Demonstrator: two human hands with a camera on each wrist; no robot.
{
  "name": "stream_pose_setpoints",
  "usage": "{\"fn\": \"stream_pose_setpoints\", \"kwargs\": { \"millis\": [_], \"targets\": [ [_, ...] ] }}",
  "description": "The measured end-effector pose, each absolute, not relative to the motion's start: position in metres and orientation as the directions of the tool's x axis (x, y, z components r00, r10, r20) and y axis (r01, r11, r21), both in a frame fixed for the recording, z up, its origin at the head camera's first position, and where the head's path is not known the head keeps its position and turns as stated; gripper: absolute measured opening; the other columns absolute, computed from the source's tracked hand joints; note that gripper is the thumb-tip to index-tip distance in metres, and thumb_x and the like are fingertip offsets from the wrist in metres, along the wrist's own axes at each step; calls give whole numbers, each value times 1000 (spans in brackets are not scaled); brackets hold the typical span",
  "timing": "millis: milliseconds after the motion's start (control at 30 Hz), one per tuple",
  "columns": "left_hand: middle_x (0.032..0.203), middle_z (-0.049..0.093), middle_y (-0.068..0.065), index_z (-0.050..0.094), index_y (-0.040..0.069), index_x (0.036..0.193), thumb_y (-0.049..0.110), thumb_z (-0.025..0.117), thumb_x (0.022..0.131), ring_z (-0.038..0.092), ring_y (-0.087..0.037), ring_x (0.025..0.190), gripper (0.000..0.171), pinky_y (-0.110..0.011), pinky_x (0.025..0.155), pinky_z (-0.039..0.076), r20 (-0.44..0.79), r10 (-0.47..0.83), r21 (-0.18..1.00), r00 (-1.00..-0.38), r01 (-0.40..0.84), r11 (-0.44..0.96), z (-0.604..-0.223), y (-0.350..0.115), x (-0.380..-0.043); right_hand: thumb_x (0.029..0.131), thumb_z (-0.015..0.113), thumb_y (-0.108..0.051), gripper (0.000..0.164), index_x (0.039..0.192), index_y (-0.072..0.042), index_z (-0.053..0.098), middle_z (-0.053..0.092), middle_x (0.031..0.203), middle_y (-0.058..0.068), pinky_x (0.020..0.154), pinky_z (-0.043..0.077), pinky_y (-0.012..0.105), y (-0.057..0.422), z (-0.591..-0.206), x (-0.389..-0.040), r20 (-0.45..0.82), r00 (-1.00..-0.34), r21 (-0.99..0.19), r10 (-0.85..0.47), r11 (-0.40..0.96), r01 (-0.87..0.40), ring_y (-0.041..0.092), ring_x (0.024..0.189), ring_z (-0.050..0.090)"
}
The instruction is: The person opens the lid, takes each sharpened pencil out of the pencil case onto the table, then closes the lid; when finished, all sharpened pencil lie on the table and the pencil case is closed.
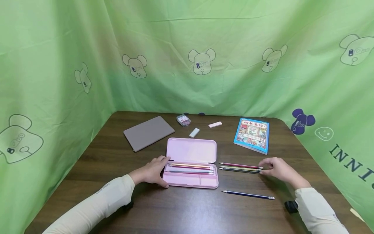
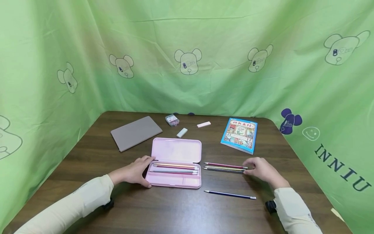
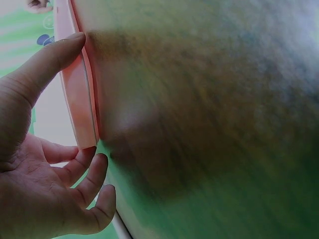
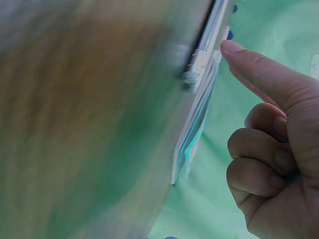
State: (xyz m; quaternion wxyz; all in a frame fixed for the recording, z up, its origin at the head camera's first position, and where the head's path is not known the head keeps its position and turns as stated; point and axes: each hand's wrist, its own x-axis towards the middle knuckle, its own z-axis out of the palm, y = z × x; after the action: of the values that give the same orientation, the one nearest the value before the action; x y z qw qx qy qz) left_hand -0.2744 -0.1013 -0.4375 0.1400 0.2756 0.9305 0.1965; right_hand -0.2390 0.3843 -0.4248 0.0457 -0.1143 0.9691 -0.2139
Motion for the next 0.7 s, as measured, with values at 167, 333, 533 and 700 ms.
{"fn": "stream_pose_setpoints", "kwargs": {
  "millis": [167, 333, 533, 700],
  "targets": [
    [138, 38, -13, 29, 3, 143, 39, 84, 62, 38, -33, 121, 104, -54, 97, 33, -153, 564, 444, -812, 453, 773, -437, -101, -274, 79, 72, -15, 36, 111, -2, 64, 28, 59, -7, 49, 28, 23, 372, -420, -245, -1, -964, -461, -267, 855, -236, 4, 53, 27],
    [139, 37, -13, 28, 3, 144, 39, 83, 63, 38, -33, 121, 104, -54, 97, 33, -162, 568, 446, -807, 453, 772, -435, -102, -273, 79, 73, -20, 41, 114, -2, 62, 27, 59, -7, 48, 28, 23, 355, -418, -252, 5, -950, -483, -311, 831, -275, 3, 52, 26],
    [139, 37, -12, 28, 4, 144, 40, 83, 63, 38, -33, 121, 104, -53, 97, 34, -163, 567, 446, -808, 452, 772, -436, -101, -274, 77, 74, -21, 42, 114, -5, 64, 26, 56, -9, 47, 26, 21, 330, -416, -261, 19, -931, -476, -364, 816, -329, 3, 50, 24],
    [139, 37, -12, 28, 4, 144, 40, 83, 63, 38, -33, 122, 105, -54, 98, 33, -166, 562, 445, -810, 447, 776, -436, -101, -274, 76, 75, -22, 42, 114, -6, 64, 35, 57, -7, 47, 26, 20, 311, -413, -267, -9, -912, -471, -409, 807, -357, 4, 50, 25]
  ]
}}
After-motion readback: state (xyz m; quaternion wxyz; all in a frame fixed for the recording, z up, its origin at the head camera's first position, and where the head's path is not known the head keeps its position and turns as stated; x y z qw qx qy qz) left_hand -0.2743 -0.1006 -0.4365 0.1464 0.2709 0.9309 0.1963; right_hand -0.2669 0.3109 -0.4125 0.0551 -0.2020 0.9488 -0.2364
